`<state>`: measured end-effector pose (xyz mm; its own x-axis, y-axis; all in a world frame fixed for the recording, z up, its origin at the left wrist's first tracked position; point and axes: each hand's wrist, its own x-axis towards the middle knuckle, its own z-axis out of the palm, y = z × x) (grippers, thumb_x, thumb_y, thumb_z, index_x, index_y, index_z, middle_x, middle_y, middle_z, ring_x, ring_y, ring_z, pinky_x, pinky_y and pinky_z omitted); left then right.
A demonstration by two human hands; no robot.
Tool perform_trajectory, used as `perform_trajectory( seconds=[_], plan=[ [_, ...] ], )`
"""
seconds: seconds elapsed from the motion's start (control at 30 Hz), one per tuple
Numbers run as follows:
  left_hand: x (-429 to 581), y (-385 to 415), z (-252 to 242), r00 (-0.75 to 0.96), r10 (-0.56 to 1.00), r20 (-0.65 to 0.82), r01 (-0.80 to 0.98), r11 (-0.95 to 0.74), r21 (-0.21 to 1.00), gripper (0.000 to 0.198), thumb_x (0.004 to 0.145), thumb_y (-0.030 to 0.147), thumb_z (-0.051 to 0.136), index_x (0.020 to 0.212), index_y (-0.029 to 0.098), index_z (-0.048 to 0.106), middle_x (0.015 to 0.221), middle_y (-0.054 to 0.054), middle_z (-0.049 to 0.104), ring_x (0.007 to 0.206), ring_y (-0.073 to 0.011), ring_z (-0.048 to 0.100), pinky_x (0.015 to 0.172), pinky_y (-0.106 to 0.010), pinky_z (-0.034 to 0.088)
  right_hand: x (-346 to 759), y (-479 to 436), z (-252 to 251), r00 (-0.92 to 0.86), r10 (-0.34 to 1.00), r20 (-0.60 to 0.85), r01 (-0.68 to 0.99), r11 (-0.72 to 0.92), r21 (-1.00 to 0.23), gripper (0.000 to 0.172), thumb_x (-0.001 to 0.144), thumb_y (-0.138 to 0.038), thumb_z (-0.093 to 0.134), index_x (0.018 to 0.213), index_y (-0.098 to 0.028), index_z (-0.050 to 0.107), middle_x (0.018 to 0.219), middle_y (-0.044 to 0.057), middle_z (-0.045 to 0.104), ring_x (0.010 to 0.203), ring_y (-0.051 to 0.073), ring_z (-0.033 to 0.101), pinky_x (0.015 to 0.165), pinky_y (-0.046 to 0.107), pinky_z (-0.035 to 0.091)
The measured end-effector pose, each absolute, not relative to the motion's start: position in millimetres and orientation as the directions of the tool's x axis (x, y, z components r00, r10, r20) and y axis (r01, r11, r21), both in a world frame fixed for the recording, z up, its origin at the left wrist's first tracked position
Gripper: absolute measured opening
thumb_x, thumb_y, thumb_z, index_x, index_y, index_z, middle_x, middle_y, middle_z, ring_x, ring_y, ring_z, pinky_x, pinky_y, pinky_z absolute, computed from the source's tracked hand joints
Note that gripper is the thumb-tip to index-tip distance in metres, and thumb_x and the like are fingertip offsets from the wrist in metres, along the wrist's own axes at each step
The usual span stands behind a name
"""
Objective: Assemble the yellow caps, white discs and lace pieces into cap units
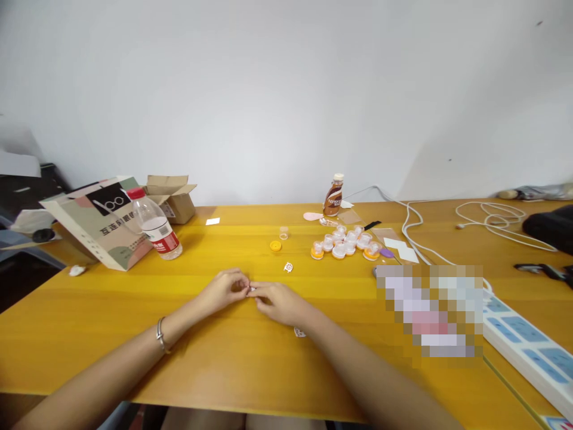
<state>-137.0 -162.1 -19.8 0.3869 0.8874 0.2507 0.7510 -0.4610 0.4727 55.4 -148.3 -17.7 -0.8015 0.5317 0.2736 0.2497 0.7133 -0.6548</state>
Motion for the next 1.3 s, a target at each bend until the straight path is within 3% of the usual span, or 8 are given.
perform_trajectory(
  seconds=[0.13,0.23,0.4,0.6,0.77,0.93,1.07,1.3],
  plan=[
    [-137.1,-160.9,-20.0,0.421,0.873,0.246,0.759,-0.487,0.432,0.012,0.076,0.026,0.053,0.075,0.017,0.061,0.074,-0.001,0.058,0.070,-0.0122,0.053,0.065,-0.021,0.040,52.2,-145.6,-20.9,-0.769,0.547,0.331,0.217,0.709,-0.671,0.030,0.076,-0.011,0.044,0.095,-0.023,0.064,0.116,0.003,0.056,0.103,0.017,0.054,0.093,0.032,0.038],
    [-136.5,-160.7,-19.6,0.419,0.862,0.285,0.767,-0.504,0.398,0.012,0.077,0.027,0.054,0.074,0.017,0.060,0.073,-0.001,0.058,0.071,-0.0128,0.053,0.067,-0.022,0.039,47.3,-141.2,-26.8,-0.667,0.651,0.363,0.193,0.621,-0.760,0.018,0.078,-0.017,0.048,0.087,-0.021,0.063,0.104,0.005,0.060,0.098,0.017,0.055,0.091,0.034,0.040],
    [-135.0,-163.0,-13.5,0.377,0.817,0.437,0.723,-0.554,0.412,0.014,0.079,0.030,0.053,0.081,0.018,0.060,0.079,-0.002,0.060,0.076,-0.0130,0.054,0.073,-0.025,0.038,39.1,-137.6,-33.3,-0.538,0.820,0.198,0.000,0.234,-0.972,0.025,0.075,-0.032,0.056,0.096,-0.019,0.053,0.094,0.004,0.062,0.084,0.014,0.060,0.081,0.031,0.047],
    [-135.0,-163.8,-5.1,0.402,0.805,0.436,0.689,-0.580,0.435,0.017,0.081,0.029,0.051,0.086,0.018,0.062,0.080,-0.003,0.061,0.078,-0.0137,0.055,0.074,-0.026,0.039,38.0,-137.8,-32.7,-0.545,0.838,-0.005,-0.158,-0.108,-0.982,0.035,0.065,-0.033,0.067,0.094,-0.019,0.055,0.088,0.004,0.066,0.080,0.014,0.062,0.081,0.032,0.047],
    [-171.0,-160.3,13.3,0.407,0.850,0.335,0.664,-0.527,0.531,0.018,0.082,0.026,0.048,0.085,0.016,0.062,0.082,-0.004,0.061,0.077,-0.0120,0.056,0.072,-0.023,0.041,43.0,-134.7,-32.1,-0.468,0.882,-0.053,-0.143,-0.134,-0.981,0.033,0.062,-0.031,0.069,0.091,-0.018,0.059,0.082,0.003,0.067,0.076,0.013,0.062,0.077,0.030,0.049],
    [-206.9,-164.9,21.7,0.497,0.867,0.022,0.723,-0.429,0.541,0.014,0.071,0.028,0.061,0.078,0.016,0.063,0.079,-0.003,0.065,0.074,-0.0133,0.058,0.068,-0.022,0.042,46.6,-132.4,-32.8,-0.431,0.901,-0.057,-0.134,-0.126,-0.983,0.033,0.061,-0.032,0.069,0.088,-0.018,0.060,0.082,0.004,0.067,0.075,0.014,0.063,0.074,0.031,0.050],
    [-207.8,-165.0,14.5,0.461,0.881,-0.106,0.748,-0.321,0.581,0.020,0.064,0.028,0.066,0.078,0.015,0.062,0.069,-0.001,0.065,0.065,-0.0134,0.059,0.059,-0.021,0.042,46.4,-132.7,-32.9,-0.431,0.900,-0.055,-0.141,-0.128,-0.982,0.034,0.061,-0.033,0.070,0.090,-0.018,0.060,0.082,0.004,0.067,0.076,0.015,0.063,0.076,0.033,0.051],
    [-198.9,-165.7,6.5,0.445,0.895,-0.038,0.806,-0.381,0.453,0.011,0.069,0.017,0.053,0.068,0.017,0.064,0.064,0.001,0.064,0.057,-0.0099,0.055,0.056,-0.018,0.037,45.3,-136.4,-32.5,-0.473,0.876,-0.089,-0.139,-0.174,-0.975,0.037,0.059,-0.029,0.071,0.093,-0.019,0.059,0.088,0.004,0.067,0.080,0.015,0.063,0.085,0.034,0.047]
  ],
)
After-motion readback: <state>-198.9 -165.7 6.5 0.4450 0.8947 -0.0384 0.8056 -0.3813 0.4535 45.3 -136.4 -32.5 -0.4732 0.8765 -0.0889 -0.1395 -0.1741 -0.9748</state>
